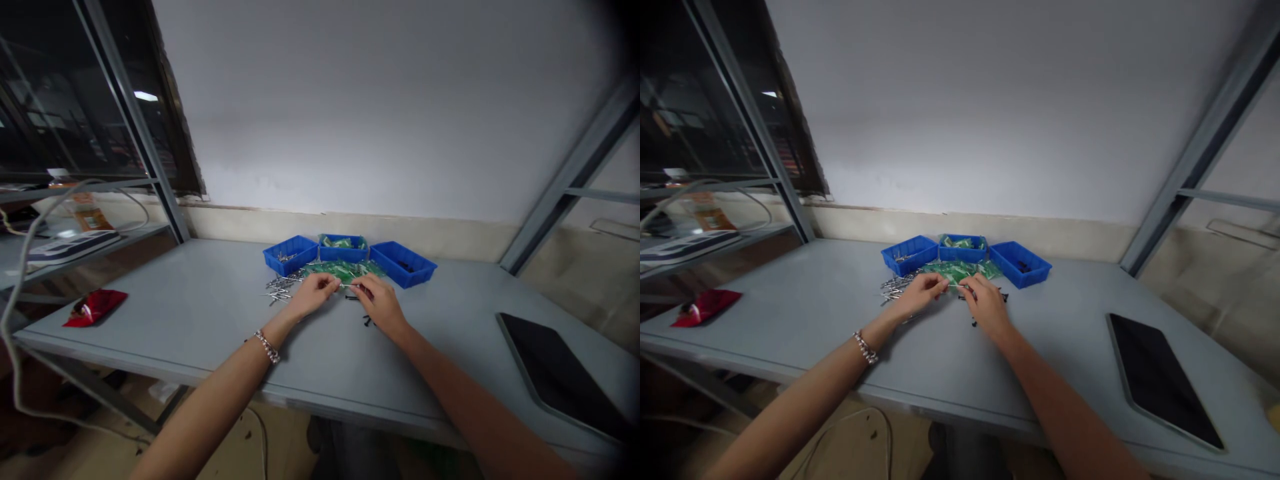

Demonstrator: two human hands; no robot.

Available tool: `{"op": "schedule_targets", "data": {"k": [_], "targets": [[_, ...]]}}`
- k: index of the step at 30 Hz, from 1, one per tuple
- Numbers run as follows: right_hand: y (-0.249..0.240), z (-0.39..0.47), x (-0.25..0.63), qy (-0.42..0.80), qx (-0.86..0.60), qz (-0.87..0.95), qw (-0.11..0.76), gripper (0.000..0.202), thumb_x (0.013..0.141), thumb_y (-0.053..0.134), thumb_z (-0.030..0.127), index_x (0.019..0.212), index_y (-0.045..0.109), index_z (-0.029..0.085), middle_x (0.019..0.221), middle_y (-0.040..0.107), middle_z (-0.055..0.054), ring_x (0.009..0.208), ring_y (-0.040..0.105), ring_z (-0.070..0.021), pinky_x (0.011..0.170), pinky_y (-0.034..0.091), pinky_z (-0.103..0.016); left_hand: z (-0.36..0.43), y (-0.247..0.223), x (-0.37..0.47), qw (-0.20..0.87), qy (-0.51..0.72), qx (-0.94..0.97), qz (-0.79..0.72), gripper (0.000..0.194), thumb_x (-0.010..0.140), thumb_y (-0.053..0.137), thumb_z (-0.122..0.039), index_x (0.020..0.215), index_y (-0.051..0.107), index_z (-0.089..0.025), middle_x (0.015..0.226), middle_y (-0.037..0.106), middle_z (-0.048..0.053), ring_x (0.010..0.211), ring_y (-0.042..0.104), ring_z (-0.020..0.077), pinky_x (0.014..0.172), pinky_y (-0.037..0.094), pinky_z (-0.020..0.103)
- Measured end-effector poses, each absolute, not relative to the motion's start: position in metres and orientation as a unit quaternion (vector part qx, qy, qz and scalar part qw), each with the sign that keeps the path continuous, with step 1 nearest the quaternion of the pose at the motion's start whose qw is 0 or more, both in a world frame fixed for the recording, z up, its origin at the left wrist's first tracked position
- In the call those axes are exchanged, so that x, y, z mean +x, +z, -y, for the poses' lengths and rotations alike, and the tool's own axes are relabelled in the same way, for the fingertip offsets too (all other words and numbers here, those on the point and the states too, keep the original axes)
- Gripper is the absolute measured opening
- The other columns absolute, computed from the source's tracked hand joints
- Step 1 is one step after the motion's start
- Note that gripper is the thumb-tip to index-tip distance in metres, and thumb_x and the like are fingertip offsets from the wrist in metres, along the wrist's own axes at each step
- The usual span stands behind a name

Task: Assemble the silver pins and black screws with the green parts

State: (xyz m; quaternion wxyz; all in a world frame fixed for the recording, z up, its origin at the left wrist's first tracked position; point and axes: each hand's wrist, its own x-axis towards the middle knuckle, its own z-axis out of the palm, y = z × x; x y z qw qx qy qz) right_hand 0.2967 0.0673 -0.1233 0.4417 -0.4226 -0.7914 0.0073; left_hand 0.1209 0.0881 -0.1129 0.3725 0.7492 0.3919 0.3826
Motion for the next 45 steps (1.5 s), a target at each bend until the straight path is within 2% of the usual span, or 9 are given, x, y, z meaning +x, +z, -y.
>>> {"op": "schedule_targets", "data": {"k": [4,10,15,21,27,34,45], "targets": [[-0.1220,-0.0666,0.2959,0.011,-0.419,0.788,0.450,0.016,0.084,0.046,0.026,0.082,0.060,0.020,0.071,0.055,-0.002,0.065,0.052,-0.0151,0.062,0.040,-0.027,-0.0867,-0.1116,0.1210,0.365,0.359,0.758,-0.405,0.034,0.082,0.044,-0.040,0.065,0.054,-0.013,0.053,0.044,-0.001,0.051,0.039,0.0094,0.053,0.030,0.024],[-0.1203,-0.0656,0.2952,0.013,-0.414,0.786,0.458,0.018,0.085,0.044,0.026,0.081,0.060,0.020,0.069,0.055,-0.003,0.065,0.053,-0.0154,0.060,0.040,-0.027,-0.0893,-0.1130,0.1209,0.377,0.408,0.737,-0.386,0.029,0.080,0.047,-0.038,0.065,0.051,-0.013,0.058,0.046,-0.001,0.052,0.040,0.0089,0.053,0.032,0.023],[-0.1205,-0.0666,0.2965,0.020,-0.409,0.784,0.467,0.018,0.086,0.041,0.024,0.081,0.059,0.019,0.073,0.056,-0.004,0.069,0.053,-0.0157,0.063,0.040,-0.027,-0.0830,-0.1094,0.1225,0.390,0.338,0.759,-0.398,0.032,0.083,0.043,-0.038,0.063,0.051,-0.013,0.052,0.044,-0.001,0.051,0.038,0.0090,0.052,0.030,0.023],[-0.1209,-0.0666,0.2962,0.023,-0.411,0.790,0.455,0.016,0.084,0.044,0.023,0.080,0.058,0.018,0.070,0.054,-0.003,0.066,0.052,-0.0151,0.062,0.040,-0.026,-0.0849,-0.1075,0.1212,0.374,0.381,0.748,-0.395,0.031,0.084,0.042,-0.039,0.066,0.049,-0.014,0.055,0.044,-0.002,0.052,0.040,0.0091,0.055,0.032,0.024],[-0.1203,-0.0667,0.2970,0.025,-0.407,0.786,0.464,0.017,0.084,0.043,0.023,0.079,0.058,0.019,0.072,0.056,-0.004,0.066,0.052,-0.0153,0.062,0.041,-0.027,-0.0847,-0.1116,0.1216,0.420,0.299,0.764,-0.388,0.037,0.085,0.038,-0.043,0.064,0.049,-0.014,0.056,0.047,0.000,0.051,0.041,0.0095,0.052,0.032,0.024],[-0.1200,-0.0663,0.2962,0.024,-0.417,0.787,0.454,0.014,0.083,0.046,0.027,0.084,0.057,0.019,0.066,0.053,-0.001,0.061,0.050,-0.0146,0.058,0.040,-0.026,-0.0851,-0.1091,0.1208,0.400,0.365,0.756,-0.366,0.032,0.083,0.042,-0.039,0.063,0.047,-0.015,0.055,0.044,0.000,0.053,0.039,0.0097,0.053,0.030,0.025],[-0.1206,-0.0666,0.2966,0.017,-0.417,0.788,0.452,0.016,0.084,0.044,0.026,0.080,0.058,0.019,0.067,0.053,-0.002,0.063,0.051,-0.0147,0.058,0.039,-0.025,-0.0837,-0.1088,0.1227,0.401,0.381,0.756,-0.351,0.025,0.082,0.045,-0.033,0.066,0.048,-0.014,0.058,0.045,0.000,0.054,0.040,0.0092,0.054,0.033,0.024]]}}
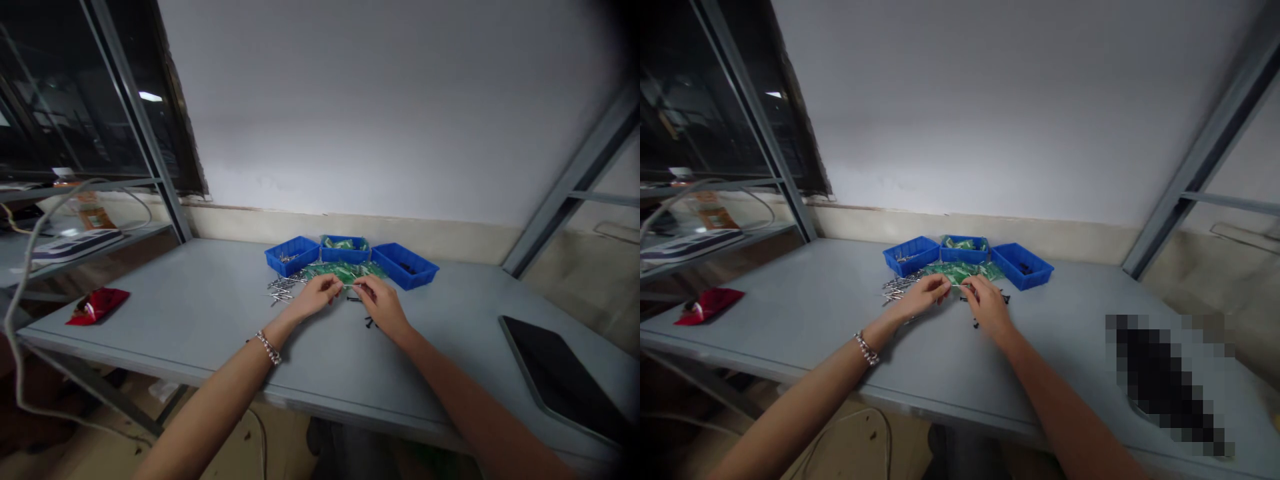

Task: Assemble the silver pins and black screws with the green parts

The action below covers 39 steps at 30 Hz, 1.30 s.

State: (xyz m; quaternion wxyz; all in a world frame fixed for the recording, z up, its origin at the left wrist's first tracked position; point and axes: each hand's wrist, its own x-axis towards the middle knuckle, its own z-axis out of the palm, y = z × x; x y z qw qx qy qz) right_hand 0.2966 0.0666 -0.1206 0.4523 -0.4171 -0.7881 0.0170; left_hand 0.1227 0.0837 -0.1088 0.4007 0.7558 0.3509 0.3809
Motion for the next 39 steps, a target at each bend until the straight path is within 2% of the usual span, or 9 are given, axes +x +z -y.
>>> {"op": "schedule_targets", "data": {"k": [8,13,19,24,28,32,35,39], "targets": [[-0.121,-0.067,0.297,0.019,-0.413,0.787,0.458,0.015,0.084,0.045,0.024,0.078,0.058,0.019,0.069,0.056,-0.003,0.064,0.052,-0.0151,0.059,0.040,-0.026,-0.084,-0.110,0.122,0.388,0.341,0.771,-0.373,0.031,0.084,0.041,-0.037,0.064,0.049,-0.014,0.055,0.045,-0.001,0.053,0.040,0.0093,0.052,0.031,0.023],[-0.121,-0.066,0.296,0.026,-0.409,0.796,0.445,0.014,0.083,0.046,0.024,0.078,0.058,0.019,0.069,0.055,-0.002,0.063,0.051,-0.0146,0.060,0.040,-0.026,-0.085,-0.109,0.120,0.358,0.374,0.770,-0.374,0.032,0.085,0.040,-0.038,0.065,0.050,-0.014,0.054,0.044,-0.001,0.053,0.040,0.0098,0.054,0.032,0.024],[-0.119,-0.066,0.297,0.028,-0.413,0.782,0.465,0.016,0.084,0.046,0.026,0.079,0.060,0.020,0.067,0.054,-0.002,0.063,0.051,-0.0149,0.057,0.039,-0.026,-0.084,-0.108,0.120,0.329,0.314,0.814,-0.361,0.034,0.085,0.040,-0.036,0.062,0.052,-0.014,0.057,0.048,0.001,0.054,0.041,0.0103,0.052,0.031,0.023],[-0.118,-0.065,0.296,0.028,-0.407,0.788,0.462,0.017,0.083,0.047,0.027,0.078,0.061,0.019,0.066,0.053,-0.002,0.060,0.050,-0.0145,0.057,0.039,-0.026,-0.086,-0.106,0.116,0.332,0.359,0.789,-0.373,0.034,0.085,0.039,-0.038,0.066,0.053,-0.014,0.057,0.048,0.001,0.053,0.040,0.0099,0.052,0.030,0.024],[-0.117,-0.065,0.297,0.021,-0.408,0.784,0.467,0.018,0.083,0.045,0.027,0.077,0.061,0.019,0.066,0.055,-0.002,0.061,0.051,-0.0146,0.057,0.039,-0.026,-0.084,-0.105,0.116,0.309,0.305,0.826,-0.360,0.034,0.086,0.038,-0.035,0.065,0.054,-0.014,0.055,0.046,0.000,0.053,0.039,0.0097,0.052,0.029,0.023],[-0.118,-0.067,0.299,0.030,-0.430,0.762,0.483,0.017,0.082,0.047,0.028,0.087,0.060,0.017,0.067,0.053,-0.001,0.056,0.047,-0.0127,0.057,0.040,-0.025,-0.086,-0.103,0.112,0.212,0.283,0.850,-0.391,0.032,0.086,0.038,-0.032,0.067,0.055,-0.014,0.059,0.050,0.000,0.056,0.042,0.0104,0.054,0.029,0.023],[-0.120,-0.069,0.300,0.046,-0.448,0.752,0.482,0.020,0.081,0.049,0.030,0.094,0.058,0.017,0.067,0.052,-0.001,0.051,0.043,-0.0108,0.056,0.040,-0.025,-0.095,-0.099,0.098,0.075,0.335,0.818,-0.461,0.029,0.086,0.039,-0.030,0.068,0.056,-0.014,0.066,0.054,0.003,0.062,0.046,0.0128,0.059,0.032,0.024],[-0.121,-0.069,0.300,0.046,-0.449,0.764,0.462,0.020,0.081,0.047,0.031,0.093,0.057,0.017,0.068,0.051,-0.001,0.053,0.045,-0.0113,0.058,0.040,-0.025,-0.108,-0.093,0.071,-0.066,0.404,0.720,-0.561,0.027,0.087,0.038,-0.030,0.075,0.057,-0.015,0.072,0.056,0.004,0.069,0.050,0.0157,0.066,0.035,0.026]]}}
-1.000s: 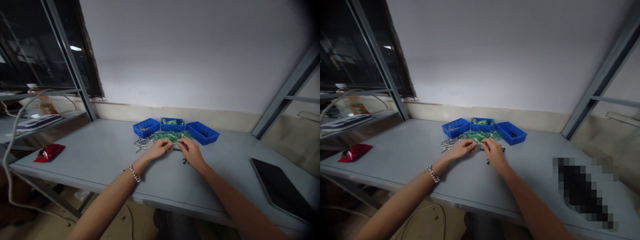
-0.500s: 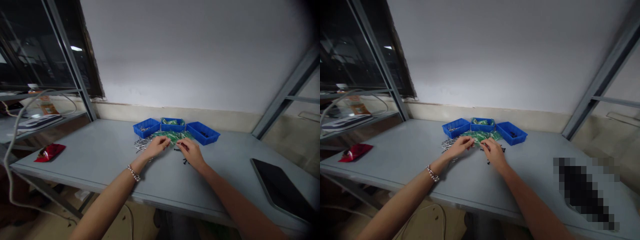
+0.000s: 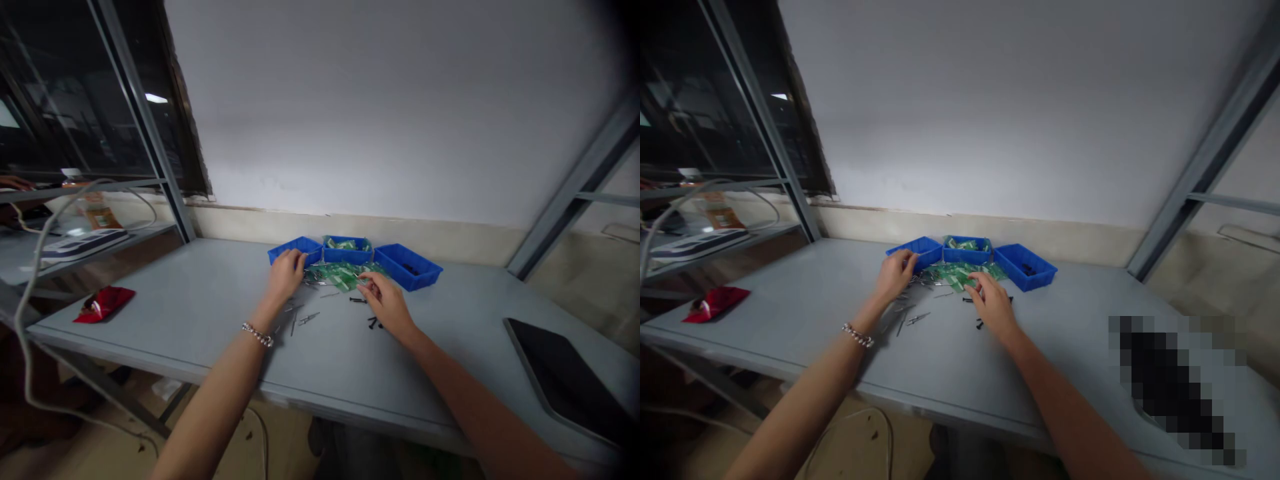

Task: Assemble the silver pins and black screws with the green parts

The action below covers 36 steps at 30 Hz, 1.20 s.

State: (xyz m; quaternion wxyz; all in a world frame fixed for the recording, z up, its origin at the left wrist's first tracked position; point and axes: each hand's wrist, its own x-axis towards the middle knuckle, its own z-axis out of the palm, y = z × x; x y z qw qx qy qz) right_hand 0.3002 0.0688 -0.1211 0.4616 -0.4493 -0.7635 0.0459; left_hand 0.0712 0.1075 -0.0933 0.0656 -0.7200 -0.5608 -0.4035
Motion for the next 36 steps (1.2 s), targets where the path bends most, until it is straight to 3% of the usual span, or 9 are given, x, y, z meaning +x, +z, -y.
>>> {"op": "schedule_targets", "data": {"k": [12,21,36], "targets": [[-0.123,-0.069,0.299,0.077,-0.473,0.766,0.428,0.025,0.083,0.044,0.034,0.099,0.052,0.017,0.071,0.052,-0.001,0.056,0.047,-0.0124,0.061,0.041,-0.027,-0.124,-0.100,0.035,0.160,-0.474,-0.576,0.646,0.020,0.082,0.048,-0.027,0.090,0.063,-0.017,0.088,0.056,0.008,0.078,0.054,0.0183,0.073,0.042,0.028],[-0.124,-0.069,0.299,0.076,-0.482,0.767,0.416,0.027,0.083,0.042,0.036,0.101,0.051,0.018,0.073,0.054,-0.002,0.059,0.051,-0.0142,0.063,0.042,-0.028,-0.131,-0.106,0.031,0.119,-0.461,-0.600,0.643,0.018,0.081,0.048,-0.025,0.087,0.063,-0.016,0.079,0.062,0.006,0.067,0.055,0.0164,0.072,0.042,0.028],[-0.124,-0.072,0.297,0.078,-0.489,0.768,0.406,0.030,0.083,0.041,0.035,0.104,0.051,0.017,0.077,0.056,-0.004,0.063,0.053,-0.0156,0.063,0.043,-0.029,-0.137,-0.111,0.035,0.083,-0.437,-0.631,0.636,0.021,0.081,0.046,-0.028,0.087,0.062,-0.016,0.085,0.064,0.007,0.074,0.058,0.0183,0.074,0.043,0.030]]}}
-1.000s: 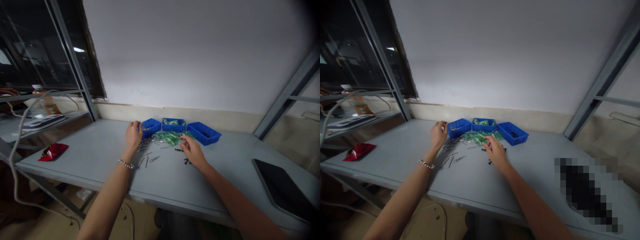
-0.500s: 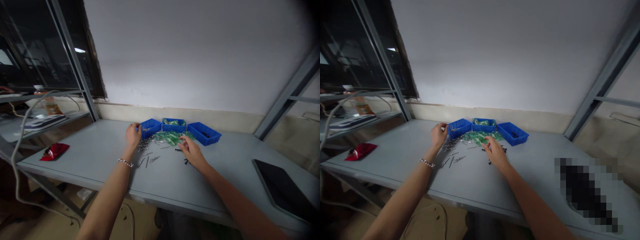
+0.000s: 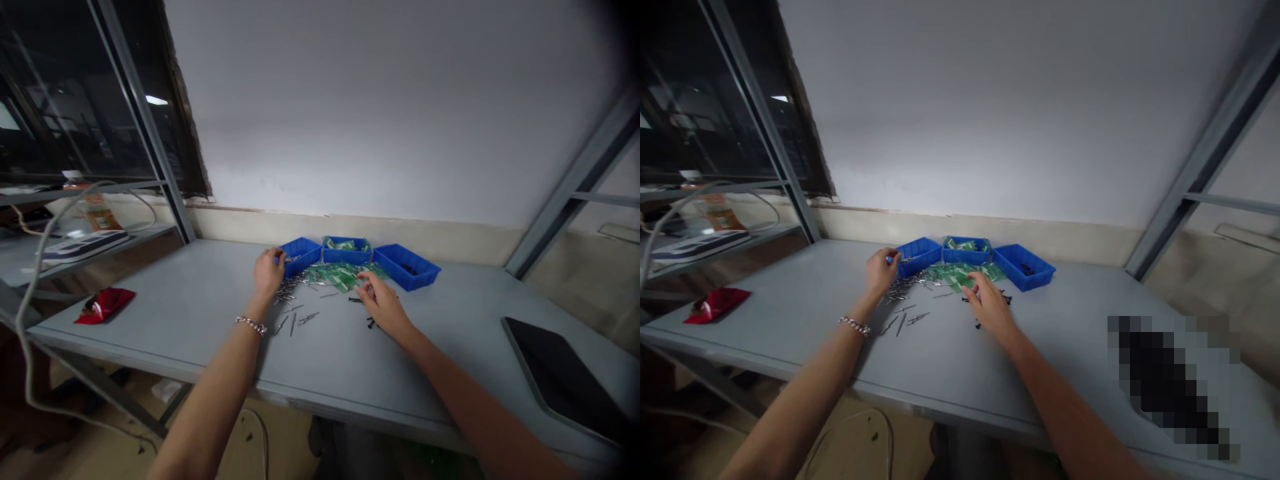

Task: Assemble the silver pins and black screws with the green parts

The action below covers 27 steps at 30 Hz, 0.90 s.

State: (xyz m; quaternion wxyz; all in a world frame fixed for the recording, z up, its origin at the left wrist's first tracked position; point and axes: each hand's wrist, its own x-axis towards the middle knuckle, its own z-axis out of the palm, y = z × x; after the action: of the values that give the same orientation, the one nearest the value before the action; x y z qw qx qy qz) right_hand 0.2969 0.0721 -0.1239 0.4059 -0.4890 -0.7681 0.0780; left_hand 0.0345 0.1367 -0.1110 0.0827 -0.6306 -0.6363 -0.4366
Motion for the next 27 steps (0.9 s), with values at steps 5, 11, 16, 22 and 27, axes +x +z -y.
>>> {"op": "schedule_targets", "data": {"k": [5,11,16,22,27], "targets": [[-0.105,-0.064,0.330,0.003,-0.526,0.717,0.457,0.033,0.079,0.046,0.037,0.104,0.052,0.017,0.088,0.057,-0.009,0.066,0.054,-0.0174,0.067,0.044,-0.033,-0.141,-0.115,0.032,0.092,-0.425,-0.642,0.631,0.020,0.079,0.047,-0.027,0.083,0.063,-0.016,0.084,0.064,0.008,0.079,0.058,0.0203,0.077,0.044,0.031],[-0.105,0.006,0.459,-0.053,-0.726,0.508,0.460,0.035,0.075,0.042,0.035,0.103,0.052,0.018,0.093,0.060,-0.012,0.071,0.058,-0.0217,0.067,0.043,-0.036,-0.145,-0.119,0.031,0.090,-0.405,-0.635,0.651,0.020,0.075,0.049,-0.025,0.085,0.064,-0.016,0.079,0.060,0.010,0.077,0.056,0.0217,0.077,0.044,0.034],[-0.128,0.035,0.533,0.040,-0.785,0.428,0.446,0.022,0.070,0.044,0.024,0.091,0.052,0.023,0.092,0.062,-0.015,0.071,0.062,-0.0219,0.068,0.042,-0.035,-0.140,-0.115,0.032,0.091,-0.416,-0.630,0.649,0.025,0.076,0.049,-0.024,0.096,0.063,-0.018,0.081,0.058,0.008,0.076,0.056,0.0205,0.075,0.045,0.032],[-0.128,0.036,0.530,0.097,-0.755,0.432,0.484,0.019,0.065,0.048,0.026,0.083,0.052,0.024,0.092,0.062,-0.017,0.075,0.063,-0.0245,0.074,0.042,-0.038,-0.138,-0.116,0.032,0.078,-0.395,-0.639,0.656,0.022,0.076,0.050,-0.026,0.088,0.066,-0.017,0.081,0.059,0.009,0.077,0.056,0.0219,0.075,0.044,0.032],[-0.130,0.060,0.506,-0.030,-0.760,0.410,0.503,0.024,0.072,0.042,0.041,0.089,0.055,0.029,0.101,0.061,-0.018,0.095,0.059,-0.0271,0.072,0.044,-0.040,-0.132,-0.108,0.036,0.095,-0.416,-0.639,0.640,0.022,0.078,0.048,-0.027,0.087,0.064,-0.017,0.080,0.060,0.008,0.075,0.056,0.0198,0.075,0.044,0.031]]}}
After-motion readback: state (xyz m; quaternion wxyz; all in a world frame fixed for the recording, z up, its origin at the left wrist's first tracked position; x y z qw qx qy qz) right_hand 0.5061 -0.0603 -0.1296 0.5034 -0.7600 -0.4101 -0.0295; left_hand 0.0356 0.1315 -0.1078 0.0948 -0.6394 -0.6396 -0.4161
